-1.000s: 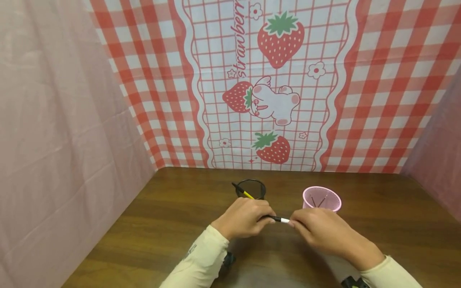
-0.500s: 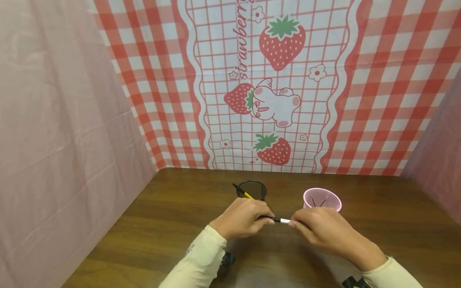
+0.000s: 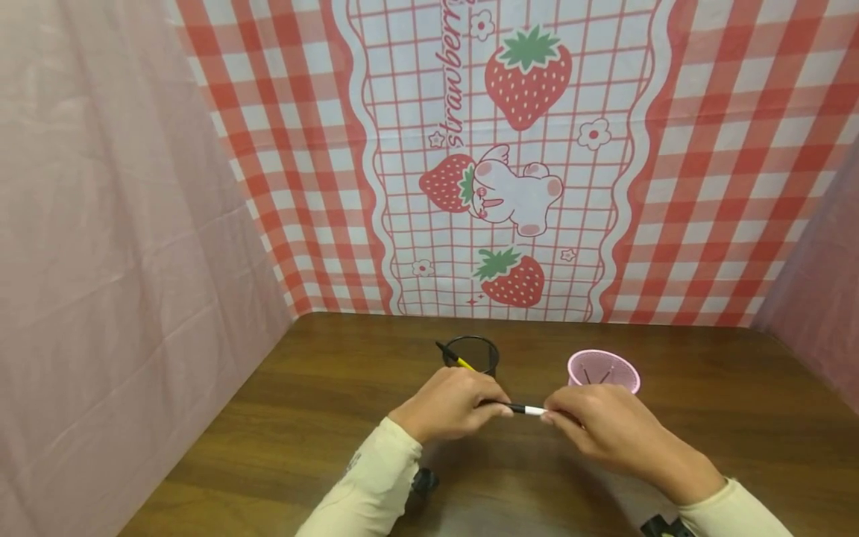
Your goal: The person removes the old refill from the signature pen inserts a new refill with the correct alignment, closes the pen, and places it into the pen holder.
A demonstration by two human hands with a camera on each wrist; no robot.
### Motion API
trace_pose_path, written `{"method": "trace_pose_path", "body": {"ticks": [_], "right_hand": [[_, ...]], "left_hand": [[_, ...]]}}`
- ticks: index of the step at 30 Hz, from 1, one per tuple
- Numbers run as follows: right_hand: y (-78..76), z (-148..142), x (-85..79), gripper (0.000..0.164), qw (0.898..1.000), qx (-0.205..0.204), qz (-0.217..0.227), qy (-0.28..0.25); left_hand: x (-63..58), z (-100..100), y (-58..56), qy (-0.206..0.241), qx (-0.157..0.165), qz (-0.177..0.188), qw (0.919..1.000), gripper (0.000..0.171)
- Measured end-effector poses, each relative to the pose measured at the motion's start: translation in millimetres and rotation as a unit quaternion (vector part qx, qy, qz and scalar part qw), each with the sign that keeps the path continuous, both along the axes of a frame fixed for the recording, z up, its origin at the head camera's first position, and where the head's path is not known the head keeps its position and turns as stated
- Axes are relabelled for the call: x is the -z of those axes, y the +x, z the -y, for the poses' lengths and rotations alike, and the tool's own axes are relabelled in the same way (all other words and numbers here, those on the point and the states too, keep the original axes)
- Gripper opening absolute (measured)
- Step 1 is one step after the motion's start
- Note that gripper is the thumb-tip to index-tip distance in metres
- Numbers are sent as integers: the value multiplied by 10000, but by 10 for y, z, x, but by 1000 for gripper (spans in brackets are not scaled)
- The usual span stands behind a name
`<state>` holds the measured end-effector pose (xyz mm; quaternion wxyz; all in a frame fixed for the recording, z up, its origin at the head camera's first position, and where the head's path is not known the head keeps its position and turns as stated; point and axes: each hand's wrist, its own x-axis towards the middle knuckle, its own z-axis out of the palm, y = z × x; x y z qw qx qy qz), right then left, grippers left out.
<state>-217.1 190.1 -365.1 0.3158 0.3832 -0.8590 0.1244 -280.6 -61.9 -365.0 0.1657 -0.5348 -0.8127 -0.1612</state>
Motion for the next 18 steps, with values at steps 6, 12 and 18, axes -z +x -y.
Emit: {"method": "trace_pose_path", "body": {"ticks": [6, 12, 18], "right_hand": [[-8, -16, 1, 15, 10000, 52, -18, 40], [-5, -21, -4, 17, 10000, 53, -16, 28], [5, 10, -17, 19, 9998, 103, 83, -123]], "left_hand": [[20, -20, -6, -80, -59, 103, 9999, 19], [13, -24, -12, -168, -124, 118, 9997, 21], [-13, 34, -19, -208, -172, 395, 9989, 24]]}}
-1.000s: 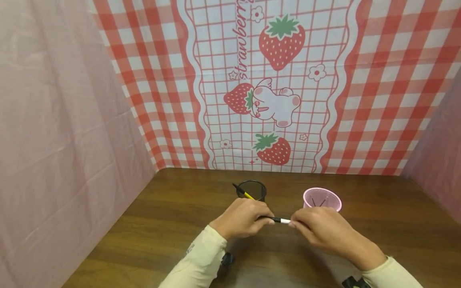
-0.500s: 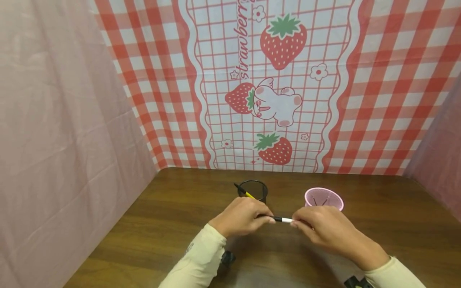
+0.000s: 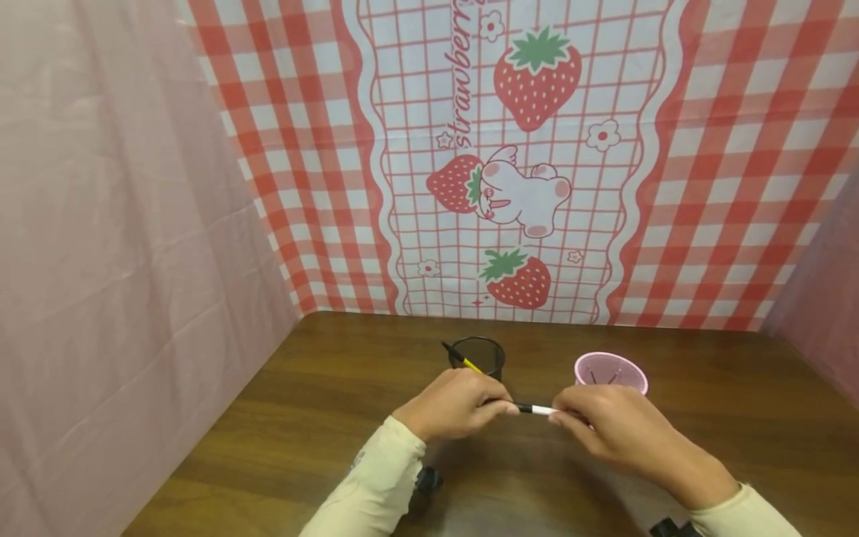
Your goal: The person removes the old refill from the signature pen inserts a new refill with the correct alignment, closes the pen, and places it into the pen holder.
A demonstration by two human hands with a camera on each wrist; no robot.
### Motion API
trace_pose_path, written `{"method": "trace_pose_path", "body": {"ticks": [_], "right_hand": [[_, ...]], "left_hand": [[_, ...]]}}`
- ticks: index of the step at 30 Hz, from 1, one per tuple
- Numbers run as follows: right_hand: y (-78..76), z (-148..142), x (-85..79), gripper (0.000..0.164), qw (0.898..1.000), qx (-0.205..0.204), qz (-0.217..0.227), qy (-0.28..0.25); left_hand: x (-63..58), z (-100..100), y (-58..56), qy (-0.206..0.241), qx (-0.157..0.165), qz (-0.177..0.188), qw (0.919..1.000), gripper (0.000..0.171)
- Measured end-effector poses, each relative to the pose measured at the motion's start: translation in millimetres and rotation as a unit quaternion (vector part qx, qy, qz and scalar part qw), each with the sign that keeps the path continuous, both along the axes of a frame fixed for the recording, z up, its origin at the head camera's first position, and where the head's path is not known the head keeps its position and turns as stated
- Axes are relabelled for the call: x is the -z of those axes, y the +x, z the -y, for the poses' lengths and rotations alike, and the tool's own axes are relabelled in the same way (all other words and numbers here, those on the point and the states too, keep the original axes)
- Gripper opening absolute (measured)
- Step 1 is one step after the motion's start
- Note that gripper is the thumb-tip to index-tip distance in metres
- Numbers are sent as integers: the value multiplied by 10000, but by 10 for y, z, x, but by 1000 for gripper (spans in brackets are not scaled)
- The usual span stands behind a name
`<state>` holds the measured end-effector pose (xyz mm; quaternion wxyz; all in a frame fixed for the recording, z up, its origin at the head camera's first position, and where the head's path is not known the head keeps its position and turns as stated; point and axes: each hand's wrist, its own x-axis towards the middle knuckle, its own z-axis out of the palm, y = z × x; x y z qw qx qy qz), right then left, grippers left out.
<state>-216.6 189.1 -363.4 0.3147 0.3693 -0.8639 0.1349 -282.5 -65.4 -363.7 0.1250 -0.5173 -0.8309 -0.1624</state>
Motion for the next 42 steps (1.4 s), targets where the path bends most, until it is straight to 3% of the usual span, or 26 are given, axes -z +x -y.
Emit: {"method": "trace_pose_path", "body": {"ticks": [6, 17, 25, 30, 37, 42], "right_hand": [[7, 9, 2, 18, 9999, 61, 119, -63], [-24, -21, -11, 17, 9997, 223, -60, 72], [-27, 24, 41, 17, 10000, 34, -56, -16], [-35, 26, 23, 16, 9999, 70, -67, 75], [-45, 8, 21, 14, 9997, 10, -213, 92], [-52, 7, 34, 8, 9994, -58, -331, 23]], "left_hand": [[-19, 28, 4, 45, 14, 175, 9998, 27], [10, -17, 8, 408, 3, -69, 9991, 19], [67, -22, 17, 769, 118, -7, 9970, 19], [64, -23, 5, 912, 196, -188, 9955, 13], [47, 7, -21, 853, 257, -345, 9954, 14], [30, 31, -28, 813, 351, -112, 9960, 13]]}}
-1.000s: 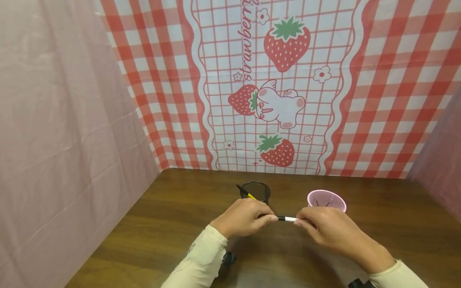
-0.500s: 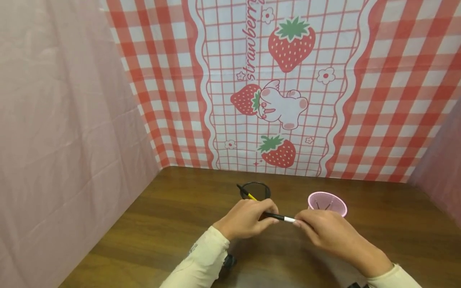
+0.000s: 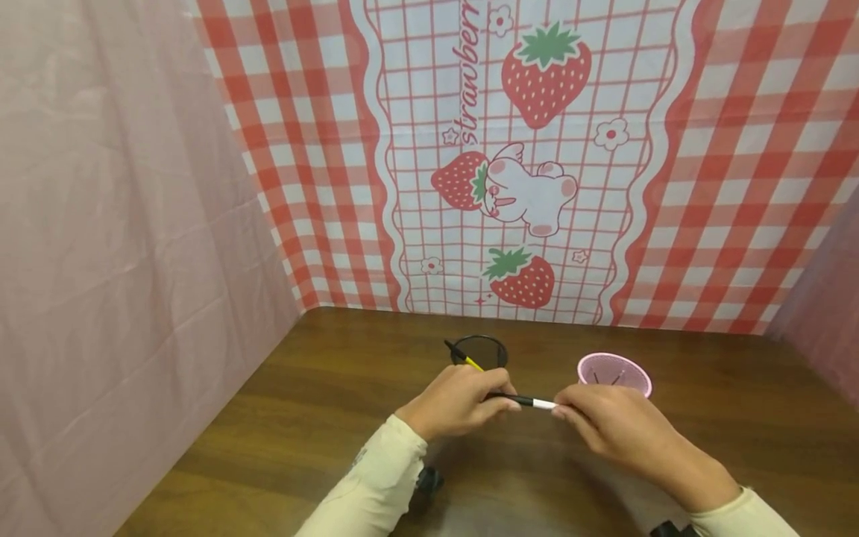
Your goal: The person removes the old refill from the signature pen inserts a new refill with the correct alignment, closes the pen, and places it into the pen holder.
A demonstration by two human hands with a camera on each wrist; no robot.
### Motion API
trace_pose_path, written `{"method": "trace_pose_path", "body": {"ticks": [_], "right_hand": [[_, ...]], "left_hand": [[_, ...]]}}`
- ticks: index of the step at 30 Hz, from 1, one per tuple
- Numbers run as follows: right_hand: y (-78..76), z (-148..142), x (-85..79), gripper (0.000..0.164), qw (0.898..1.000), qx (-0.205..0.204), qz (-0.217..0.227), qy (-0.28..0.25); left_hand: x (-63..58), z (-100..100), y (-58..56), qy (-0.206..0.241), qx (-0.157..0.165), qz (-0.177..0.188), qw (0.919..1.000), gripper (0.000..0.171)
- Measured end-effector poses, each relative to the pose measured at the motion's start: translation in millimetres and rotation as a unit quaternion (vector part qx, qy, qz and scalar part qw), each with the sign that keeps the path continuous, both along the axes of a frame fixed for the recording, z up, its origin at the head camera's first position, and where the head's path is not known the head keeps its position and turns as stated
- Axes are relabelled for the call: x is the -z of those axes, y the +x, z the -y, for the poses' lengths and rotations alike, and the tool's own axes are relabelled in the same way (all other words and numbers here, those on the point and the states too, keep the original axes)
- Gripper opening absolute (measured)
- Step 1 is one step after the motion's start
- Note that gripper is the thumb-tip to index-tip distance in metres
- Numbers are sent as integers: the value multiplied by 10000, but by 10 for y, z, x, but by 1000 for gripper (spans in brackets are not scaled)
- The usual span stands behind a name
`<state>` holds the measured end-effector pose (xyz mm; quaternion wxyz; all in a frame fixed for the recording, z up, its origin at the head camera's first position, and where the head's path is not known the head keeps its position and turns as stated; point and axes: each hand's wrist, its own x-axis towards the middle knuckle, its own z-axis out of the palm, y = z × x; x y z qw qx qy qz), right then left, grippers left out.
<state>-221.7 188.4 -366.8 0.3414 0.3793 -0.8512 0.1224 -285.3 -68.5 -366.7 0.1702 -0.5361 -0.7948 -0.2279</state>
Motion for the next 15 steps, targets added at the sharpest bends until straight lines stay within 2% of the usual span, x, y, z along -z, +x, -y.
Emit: {"method": "trace_pose_path", "body": {"ticks": [8, 15], "right_hand": [[5, -17, -11, 8, 10000, 1, -7, -15], [15, -32, -10, 14, 9999, 78, 64, -55]], "left_hand": [[-16, -5, 29, -128, -65, 491, 9987, 13], [-22, -16, 36, -200, -153, 623, 9977, 16]]}}
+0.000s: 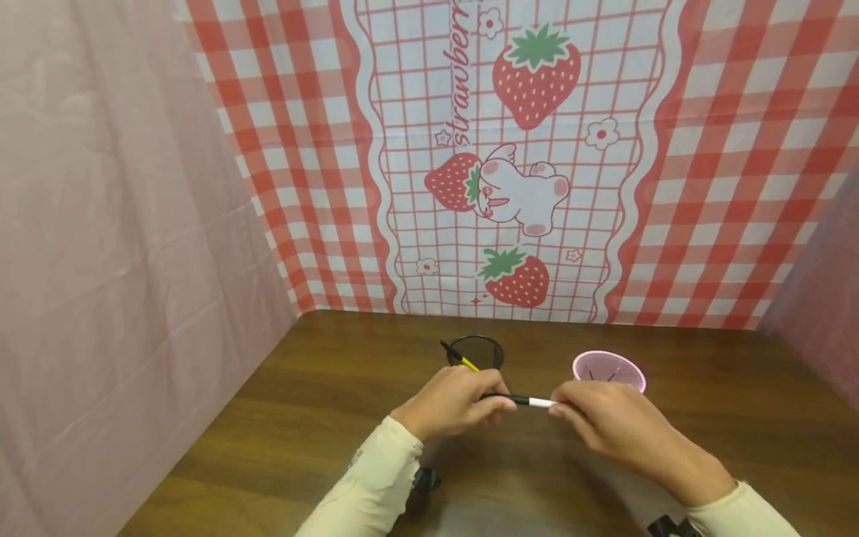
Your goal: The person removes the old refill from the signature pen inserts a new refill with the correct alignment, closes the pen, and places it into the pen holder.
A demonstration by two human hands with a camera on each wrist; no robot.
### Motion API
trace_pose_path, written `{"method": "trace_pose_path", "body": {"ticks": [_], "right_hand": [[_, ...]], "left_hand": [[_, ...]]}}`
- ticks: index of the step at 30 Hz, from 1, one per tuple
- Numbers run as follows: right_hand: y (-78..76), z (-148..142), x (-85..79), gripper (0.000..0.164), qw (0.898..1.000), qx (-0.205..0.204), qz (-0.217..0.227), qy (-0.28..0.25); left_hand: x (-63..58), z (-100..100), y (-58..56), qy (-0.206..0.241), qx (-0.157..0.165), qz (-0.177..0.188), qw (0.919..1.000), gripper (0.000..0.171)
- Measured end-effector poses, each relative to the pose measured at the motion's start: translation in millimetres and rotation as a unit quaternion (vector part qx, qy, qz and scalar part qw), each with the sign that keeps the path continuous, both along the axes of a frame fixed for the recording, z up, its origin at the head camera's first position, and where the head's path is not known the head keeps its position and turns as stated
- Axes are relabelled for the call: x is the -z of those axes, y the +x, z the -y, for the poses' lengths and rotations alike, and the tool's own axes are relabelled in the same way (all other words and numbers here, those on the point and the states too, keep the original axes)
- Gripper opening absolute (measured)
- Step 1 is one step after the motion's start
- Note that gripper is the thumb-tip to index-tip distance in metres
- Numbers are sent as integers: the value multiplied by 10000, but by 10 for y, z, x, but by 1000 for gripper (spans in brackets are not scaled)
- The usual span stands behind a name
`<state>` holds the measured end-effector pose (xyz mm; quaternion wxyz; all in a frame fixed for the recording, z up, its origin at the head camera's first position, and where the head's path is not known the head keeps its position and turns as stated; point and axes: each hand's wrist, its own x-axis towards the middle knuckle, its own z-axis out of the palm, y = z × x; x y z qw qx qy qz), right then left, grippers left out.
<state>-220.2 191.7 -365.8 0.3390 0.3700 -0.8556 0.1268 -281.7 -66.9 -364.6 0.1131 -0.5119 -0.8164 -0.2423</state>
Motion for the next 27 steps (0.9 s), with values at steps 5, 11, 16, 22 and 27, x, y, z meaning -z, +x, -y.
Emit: {"method": "trace_pose_path", "body": {"ticks": [5, 11, 16, 22, 27], "right_hand": [[-7, 9, 6, 14, 10000, -17, 52, 40], [-17, -4, -32, 13, 10000, -12, -33, 18], [-15, -4, -28, 15, 10000, -10, 22, 26], [-4, -5, -14, 18, 9999, 94, 42, 31], [3, 10, -10, 18, 9999, 73, 65, 25]], "left_hand": [[7, 26, -6, -64, -31, -5, 10000, 16], [-14, 21, -37, -20, 80, -86, 9999, 20], [-24, 18, -46, -145, 50, -97, 9998, 24], [-12, 18, -44, -217, 28, -143, 9997, 27], [-2, 41, -35, -205, -19, -209, 9996, 29]]}}
